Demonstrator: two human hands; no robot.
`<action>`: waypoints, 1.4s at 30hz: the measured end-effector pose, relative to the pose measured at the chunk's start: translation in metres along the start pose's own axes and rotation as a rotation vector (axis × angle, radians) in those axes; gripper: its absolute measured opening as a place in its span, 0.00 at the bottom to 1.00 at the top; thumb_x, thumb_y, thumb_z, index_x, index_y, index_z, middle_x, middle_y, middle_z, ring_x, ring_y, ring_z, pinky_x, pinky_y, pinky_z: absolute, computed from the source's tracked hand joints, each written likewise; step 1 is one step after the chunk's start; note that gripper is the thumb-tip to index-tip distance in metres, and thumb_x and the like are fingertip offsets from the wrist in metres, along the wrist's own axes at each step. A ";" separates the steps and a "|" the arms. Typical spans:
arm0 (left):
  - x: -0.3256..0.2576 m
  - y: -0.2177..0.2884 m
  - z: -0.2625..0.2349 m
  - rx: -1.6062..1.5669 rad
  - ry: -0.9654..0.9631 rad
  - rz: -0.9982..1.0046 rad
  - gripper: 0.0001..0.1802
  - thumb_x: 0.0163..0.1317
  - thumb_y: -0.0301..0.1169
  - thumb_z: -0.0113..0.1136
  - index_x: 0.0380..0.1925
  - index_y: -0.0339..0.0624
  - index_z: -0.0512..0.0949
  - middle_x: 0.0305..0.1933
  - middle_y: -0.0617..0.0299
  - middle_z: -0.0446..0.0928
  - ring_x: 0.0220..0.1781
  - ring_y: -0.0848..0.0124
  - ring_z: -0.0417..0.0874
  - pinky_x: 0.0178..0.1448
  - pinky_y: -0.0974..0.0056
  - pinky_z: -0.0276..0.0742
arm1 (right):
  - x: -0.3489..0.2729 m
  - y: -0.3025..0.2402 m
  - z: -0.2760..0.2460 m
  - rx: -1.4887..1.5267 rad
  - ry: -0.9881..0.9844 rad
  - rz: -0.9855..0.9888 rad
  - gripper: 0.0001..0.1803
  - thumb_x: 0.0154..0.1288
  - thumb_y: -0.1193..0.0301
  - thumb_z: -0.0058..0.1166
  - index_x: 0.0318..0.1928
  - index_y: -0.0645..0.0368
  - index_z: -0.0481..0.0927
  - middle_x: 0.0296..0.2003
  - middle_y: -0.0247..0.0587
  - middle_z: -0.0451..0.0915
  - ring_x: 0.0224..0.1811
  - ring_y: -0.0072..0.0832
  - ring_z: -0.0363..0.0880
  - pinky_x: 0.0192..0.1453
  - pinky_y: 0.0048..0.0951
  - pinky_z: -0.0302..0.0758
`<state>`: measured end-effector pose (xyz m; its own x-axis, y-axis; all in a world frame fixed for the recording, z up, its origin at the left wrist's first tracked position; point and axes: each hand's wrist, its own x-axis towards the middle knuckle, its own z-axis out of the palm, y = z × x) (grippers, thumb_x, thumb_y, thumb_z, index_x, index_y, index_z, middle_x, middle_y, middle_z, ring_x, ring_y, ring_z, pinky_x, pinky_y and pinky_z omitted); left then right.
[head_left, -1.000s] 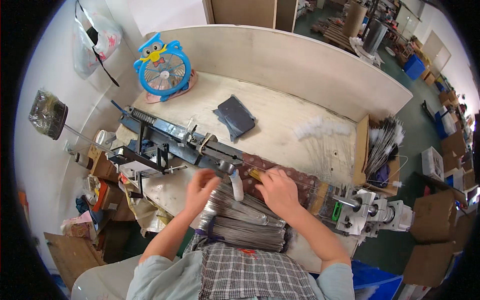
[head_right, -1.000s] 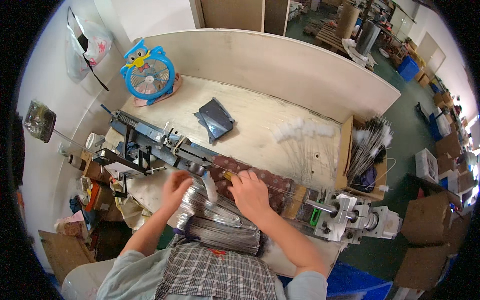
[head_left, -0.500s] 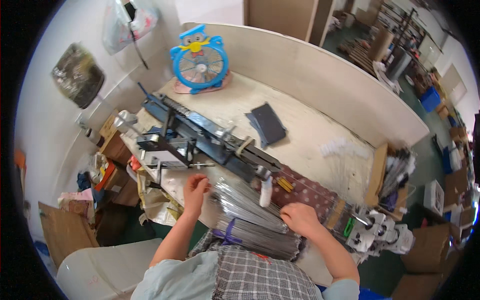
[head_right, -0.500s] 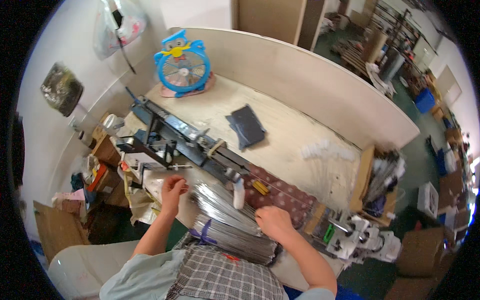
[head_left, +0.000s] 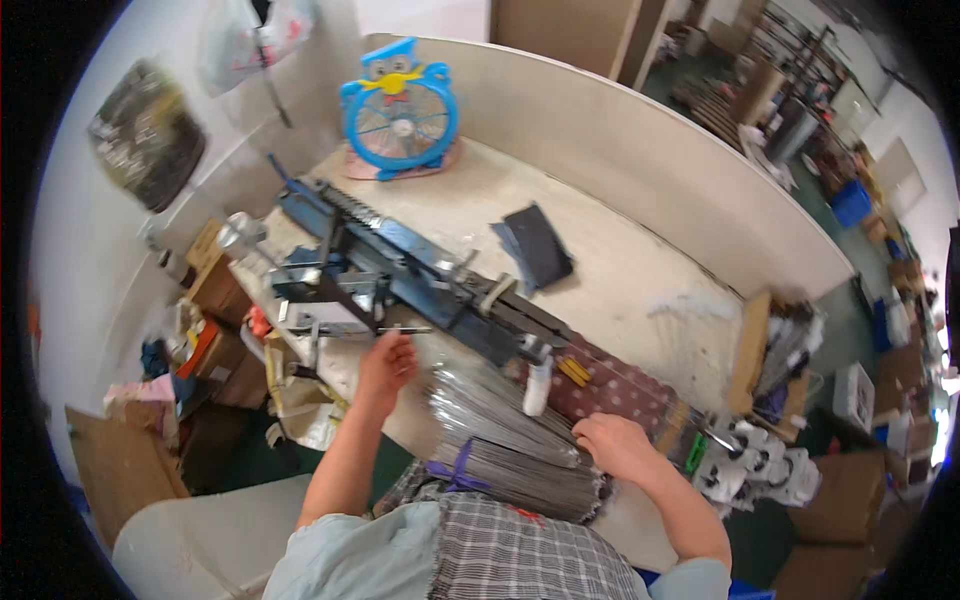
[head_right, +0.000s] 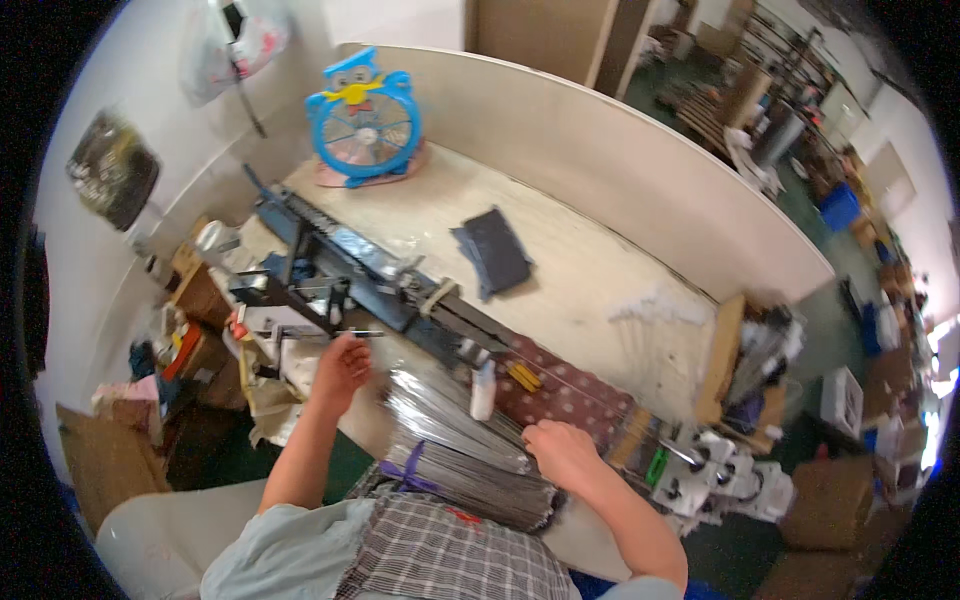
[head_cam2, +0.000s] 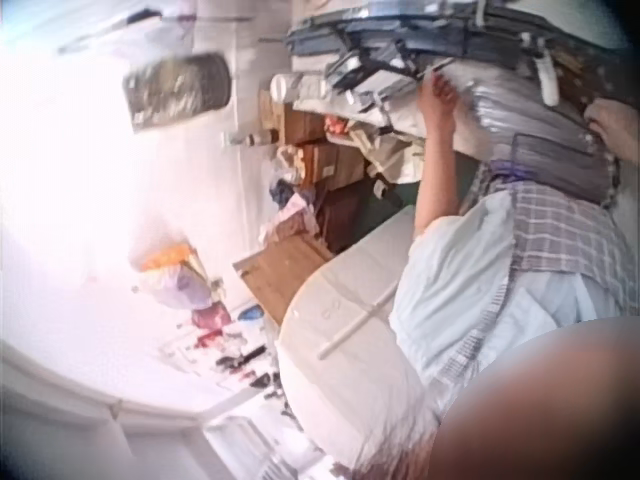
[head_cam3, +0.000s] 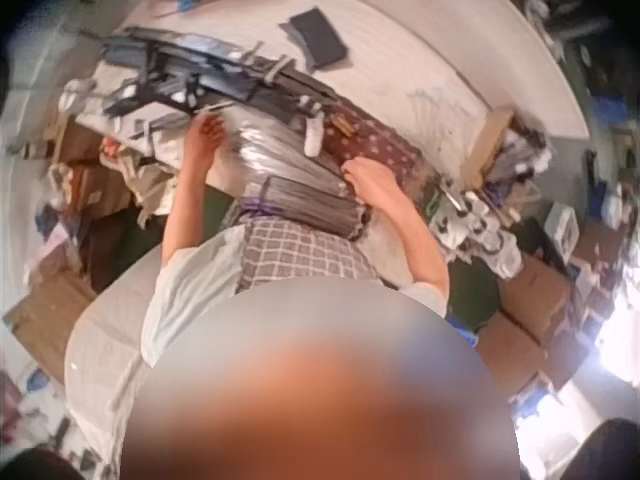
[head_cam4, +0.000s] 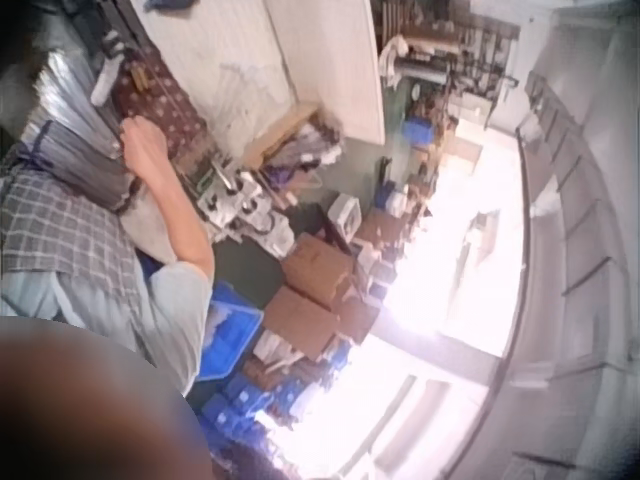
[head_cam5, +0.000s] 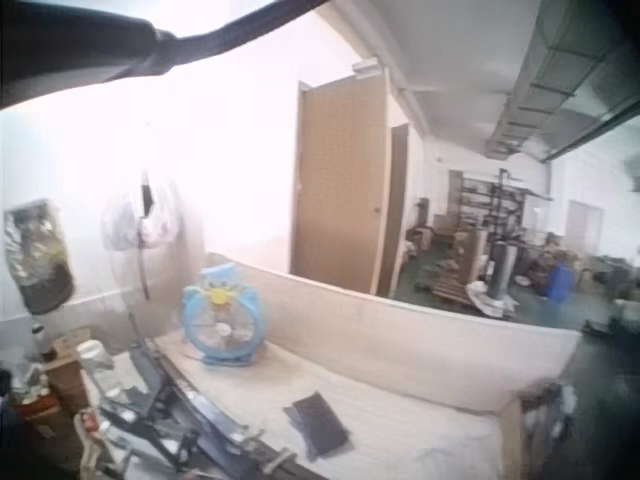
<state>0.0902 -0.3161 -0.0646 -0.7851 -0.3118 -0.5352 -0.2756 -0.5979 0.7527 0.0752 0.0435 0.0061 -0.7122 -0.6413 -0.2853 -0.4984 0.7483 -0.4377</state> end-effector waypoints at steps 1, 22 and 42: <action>-0.001 0.004 0.000 -0.002 0.016 -0.004 0.16 0.59 0.47 0.57 0.35 0.47 0.76 0.29 0.69 0.76 0.30 0.76 0.77 0.36 0.69 0.72 | -0.001 0.003 -0.002 -0.029 -0.049 0.004 0.08 0.59 0.69 0.52 0.37 0.57 0.78 0.33 0.43 0.78 0.38 0.43 0.78 0.39 0.43 0.75; -0.048 -0.018 0.055 0.077 -0.094 0.326 0.05 0.51 0.24 0.55 0.19 0.38 0.73 0.19 0.61 0.71 0.20 0.74 0.70 0.28 0.70 0.68 | 0.004 0.000 -0.023 -0.049 0.228 0.096 0.08 0.55 0.67 0.58 0.35 0.54 0.80 0.32 0.39 0.76 0.35 0.39 0.78 0.36 0.37 0.76; -0.080 -0.087 0.210 0.182 -0.595 0.063 0.09 0.64 0.32 0.55 0.34 0.38 0.79 0.30 0.66 0.78 0.26 0.83 0.70 0.30 0.76 0.66 | -0.026 0.038 -0.055 0.684 0.505 0.084 0.11 0.58 0.73 0.58 0.42 0.60 0.81 0.31 0.37 0.80 0.32 0.25 0.77 0.37 0.24 0.72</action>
<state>0.0604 -0.0841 -0.0064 -0.9628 0.1540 -0.2219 -0.2679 -0.4404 0.8569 0.0473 0.0981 0.0437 -0.9495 -0.3139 0.0029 -0.1411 0.4187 -0.8971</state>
